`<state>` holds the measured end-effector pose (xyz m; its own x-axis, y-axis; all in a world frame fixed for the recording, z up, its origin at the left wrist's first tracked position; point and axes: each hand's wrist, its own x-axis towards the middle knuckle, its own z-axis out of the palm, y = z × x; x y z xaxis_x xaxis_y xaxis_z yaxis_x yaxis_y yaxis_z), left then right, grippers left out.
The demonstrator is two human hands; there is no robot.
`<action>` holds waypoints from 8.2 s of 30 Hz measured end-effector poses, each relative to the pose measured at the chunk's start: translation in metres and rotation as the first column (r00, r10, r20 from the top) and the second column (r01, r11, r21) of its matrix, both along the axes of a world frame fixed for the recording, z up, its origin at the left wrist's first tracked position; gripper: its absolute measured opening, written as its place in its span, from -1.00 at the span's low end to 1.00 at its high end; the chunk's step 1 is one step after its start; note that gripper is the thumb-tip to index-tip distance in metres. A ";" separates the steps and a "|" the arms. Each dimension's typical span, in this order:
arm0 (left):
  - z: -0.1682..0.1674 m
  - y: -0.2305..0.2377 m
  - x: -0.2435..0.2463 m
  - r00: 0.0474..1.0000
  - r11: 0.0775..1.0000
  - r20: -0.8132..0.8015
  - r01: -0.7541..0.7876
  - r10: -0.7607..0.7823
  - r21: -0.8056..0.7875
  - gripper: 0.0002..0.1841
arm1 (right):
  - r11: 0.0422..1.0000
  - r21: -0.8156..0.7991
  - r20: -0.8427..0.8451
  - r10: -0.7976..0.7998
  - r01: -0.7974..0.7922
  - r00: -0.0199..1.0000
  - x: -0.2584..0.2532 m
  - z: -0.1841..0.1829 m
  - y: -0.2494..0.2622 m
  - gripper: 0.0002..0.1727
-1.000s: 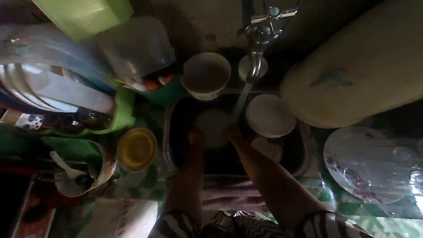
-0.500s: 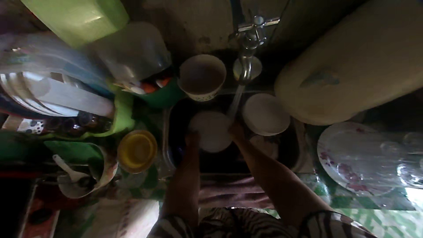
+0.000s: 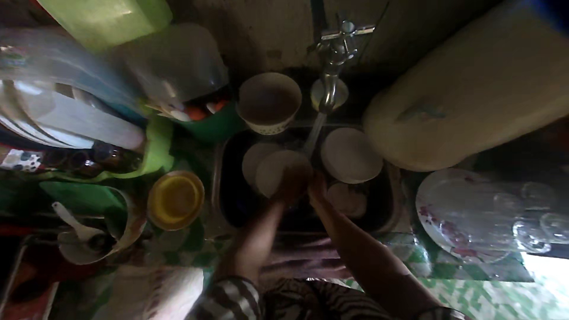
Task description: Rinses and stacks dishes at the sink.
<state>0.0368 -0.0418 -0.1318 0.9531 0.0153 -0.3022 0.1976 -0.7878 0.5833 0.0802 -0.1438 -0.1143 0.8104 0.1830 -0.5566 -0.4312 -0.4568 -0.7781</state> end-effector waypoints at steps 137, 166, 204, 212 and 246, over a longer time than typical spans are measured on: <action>0.012 0.047 -0.062 0.358 -0.002 -0.268 -0.596 0.894 -0.803 -0.52 | 0.207 -0.363 0.412 0.910 -0.908 0.043 0.005 0.013 -0.010 -0.47; 0.007 0.005 0.010 0.481 -0.007 -0.474 -0.697 0.738 -0.717 -0.61 | 0.870 -0.204 0.432 0.491 -0.448 0.757 0.056 0.124 0.003 -0.63; 0.019 0.077 -0.075 0.551 0.613 -0.282 -0.755 0.785 0.232 -0.24 | 0.921 0.113 0.162 -0.388 0.373 0.908 0.060 0.073 -0.099 -0.44; 0.005 0.075 -0.070 0.555 0.555 -0.178 -0.830 0.813 -0.053 -0.52 | 0.956 -0.228 0.458 -0.060 0.183 0.887 0.063 0.063 -0.100 -0.22; -0.013 0.046 -0.051 0.402 0.367 -0.360 -0.916 0.842 -0.165 -0.46 | 0.625 -0.440 0.117 0.751 -0.644 0.649 0.021 -0.009 0.026 -0.32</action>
<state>-0.0139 0.0037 -0.1449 0.3709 0.6883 -0.6234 0.7970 0.1086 0.5941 0.1011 -0.1180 -0.1234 0.6333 0.6062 -0.4811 0.3286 -0.7735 -0.5420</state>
